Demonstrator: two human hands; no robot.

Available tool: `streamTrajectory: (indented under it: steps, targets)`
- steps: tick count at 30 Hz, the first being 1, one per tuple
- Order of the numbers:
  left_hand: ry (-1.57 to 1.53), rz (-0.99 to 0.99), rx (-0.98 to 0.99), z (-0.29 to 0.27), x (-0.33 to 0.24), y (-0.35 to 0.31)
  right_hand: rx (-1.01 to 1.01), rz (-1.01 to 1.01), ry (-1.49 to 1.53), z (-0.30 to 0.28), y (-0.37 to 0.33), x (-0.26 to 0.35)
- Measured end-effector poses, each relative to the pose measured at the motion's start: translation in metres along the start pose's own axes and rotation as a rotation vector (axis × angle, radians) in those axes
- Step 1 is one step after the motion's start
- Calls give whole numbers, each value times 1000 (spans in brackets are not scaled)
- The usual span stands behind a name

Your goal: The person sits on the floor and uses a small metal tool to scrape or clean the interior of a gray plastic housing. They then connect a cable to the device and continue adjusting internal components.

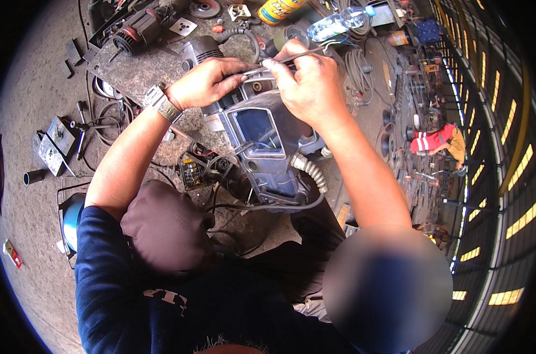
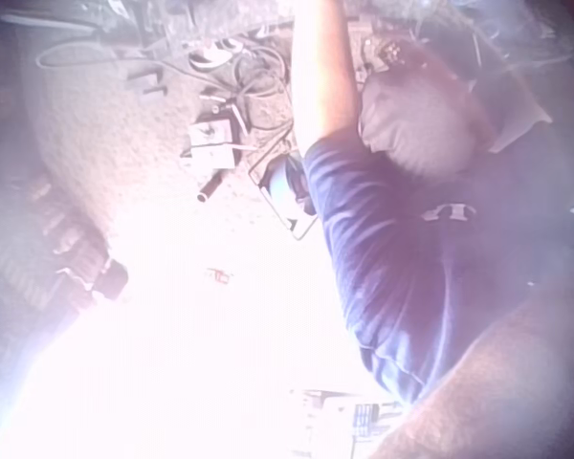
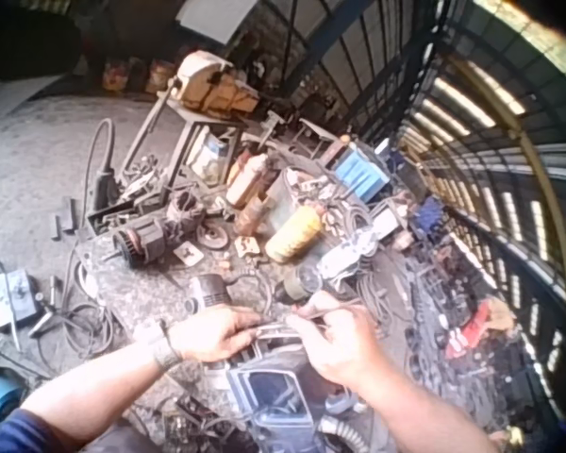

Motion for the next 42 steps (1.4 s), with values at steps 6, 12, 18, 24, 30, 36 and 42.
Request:
streamTrajectory:
  steps: [6,12,18,24,30,36,42]
  targets:
    - [24,-27,4,3,3,0,23,-23,25,2,-1,-6]
    - [43,11,21,2,-1,2,-16,-41,76,-2,-2,-13]
    - [24,33,-5,2,0,2,67,-40,204,-2,-2,-19]
    - [12,32,-18,0,-2,3,147,-81,275,-2,-1,-15]
    - [64,66,-27,0,-4,3,199,-141,213,-6,0,-3]
    - [97,69,-38,3,-1,4,196,-152,235,-7,1,-6]
    - [75,26,-15,3,1,7,163,-130,252,-7,0,-12]
Point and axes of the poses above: each hand's wrist, its own y-axis towards the middle knuckle, its own z-axis out of the palm, x = y × z, the point moved 6 cm from there along y, towards the middle knuckle, and after that the axes turned 12 degrees about z, right-handed, at the moved point
